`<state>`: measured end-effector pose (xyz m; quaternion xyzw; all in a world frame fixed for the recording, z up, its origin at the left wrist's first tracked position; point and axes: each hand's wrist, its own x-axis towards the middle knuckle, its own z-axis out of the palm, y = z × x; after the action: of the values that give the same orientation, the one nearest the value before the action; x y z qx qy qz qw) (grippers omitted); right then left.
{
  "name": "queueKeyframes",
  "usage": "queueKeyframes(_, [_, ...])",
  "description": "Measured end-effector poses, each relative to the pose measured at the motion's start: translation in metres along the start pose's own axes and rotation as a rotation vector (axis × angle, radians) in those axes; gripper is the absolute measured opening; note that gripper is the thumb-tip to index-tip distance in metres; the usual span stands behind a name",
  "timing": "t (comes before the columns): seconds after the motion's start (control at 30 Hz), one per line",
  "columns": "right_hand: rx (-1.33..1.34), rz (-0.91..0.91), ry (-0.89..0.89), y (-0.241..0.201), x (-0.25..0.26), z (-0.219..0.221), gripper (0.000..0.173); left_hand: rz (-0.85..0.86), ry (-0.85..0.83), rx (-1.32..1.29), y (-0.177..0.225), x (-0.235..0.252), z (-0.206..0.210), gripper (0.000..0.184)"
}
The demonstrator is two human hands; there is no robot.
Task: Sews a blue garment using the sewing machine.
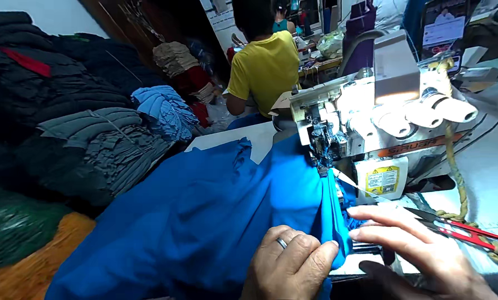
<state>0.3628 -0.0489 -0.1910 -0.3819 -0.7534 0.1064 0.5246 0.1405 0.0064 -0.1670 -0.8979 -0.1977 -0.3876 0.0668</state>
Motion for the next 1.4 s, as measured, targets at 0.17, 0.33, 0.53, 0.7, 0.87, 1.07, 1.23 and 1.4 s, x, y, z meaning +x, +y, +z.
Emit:
queueKeyframes(0.17, [-0.203,-0.228,-0.084,0.004,0.017,0.015,0.020,-0.007,-0.003,0.026,0.001,0.002,-0.001,0.020])
queueKeyframes(0.33, [-0.182,-0.243,-0.011,0.009,0.025,0.022,0.013,-0.026,0.017,0.010,0.000,0.002,0.001,0.023])
queueKeyframes(0.53, [-0.020,-0.163,-0.012,0.009,0.020,0.013,0.011,-0.058,0.059,-0.034,0.001,-0.001,0.002,0.026])
queueKeyframes(0.7, [-0.083,-0.208,0.034,0.012,0.018,0.017,0.013,-0.097,0.077,-0.093,0.000,-0.004,0.011,0.026])
queueKeyframes(0.87, [-0.086,-0.137,0.051,0.000,0.013,0.007,0.013,-0.172,0.074,0.004,0.001,-0.006,0.034,0.017])
queueKeyframes(1.07, [-0.082,-0.065,-0.034,-0.008,-0.001,-0.018,0.015,0.010,0.052,-0.100,-0.014,-0.004,0.023,0.019])
queueKeyframes(1.23, [-0.176,-0.048,-0.026,0.005,0.004,-0.007,0.014,0.060,0.005,-0.023,-0.033,0.002,0.020,0.024])
queueKeyframes(1.4, [-0.299,0.040,0.082,0.024,0.022,0.011,0.015,0.004,-0.081,0.029,-0.056,0.021,0.019,0.031])
